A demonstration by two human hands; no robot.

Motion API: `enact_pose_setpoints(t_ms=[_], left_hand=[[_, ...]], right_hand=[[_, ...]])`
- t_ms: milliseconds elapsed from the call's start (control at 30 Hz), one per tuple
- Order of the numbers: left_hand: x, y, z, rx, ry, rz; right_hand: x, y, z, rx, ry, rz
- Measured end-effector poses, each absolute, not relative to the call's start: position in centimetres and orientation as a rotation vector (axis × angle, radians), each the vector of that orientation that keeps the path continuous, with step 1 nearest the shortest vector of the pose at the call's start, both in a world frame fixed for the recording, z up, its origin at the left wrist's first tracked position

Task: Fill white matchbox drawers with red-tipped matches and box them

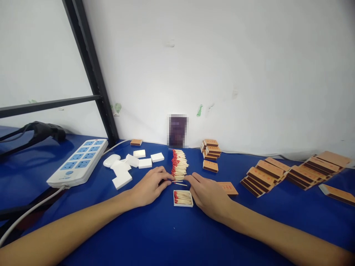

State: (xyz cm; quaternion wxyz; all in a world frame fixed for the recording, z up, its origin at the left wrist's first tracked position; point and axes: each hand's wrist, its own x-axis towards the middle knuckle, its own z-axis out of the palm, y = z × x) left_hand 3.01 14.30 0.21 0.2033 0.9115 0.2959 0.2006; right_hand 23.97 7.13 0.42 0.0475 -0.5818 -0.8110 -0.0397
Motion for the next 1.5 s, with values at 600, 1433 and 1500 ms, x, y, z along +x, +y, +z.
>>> enact_pose_setpoints(t_ms=[600, 1433, 1500], left_hand=[[3.6, 14.2, 0.3, 2.601, 0.805, 0.574], [4.3, 14.0, 1.4, 2.591, 0.845, 0.391], [4.0, 13.9, 1.7, 2.641, 0.843, 0.33]], right_hand=[[24.9, 7.7, -1.0, -1.537, -2.394, 0.055], [25.4, 8.0, -1.7, -1.37, -2.339, -0.009], [25.4, 8.0, -1.6, -1.381, -2.34, 0.0]])
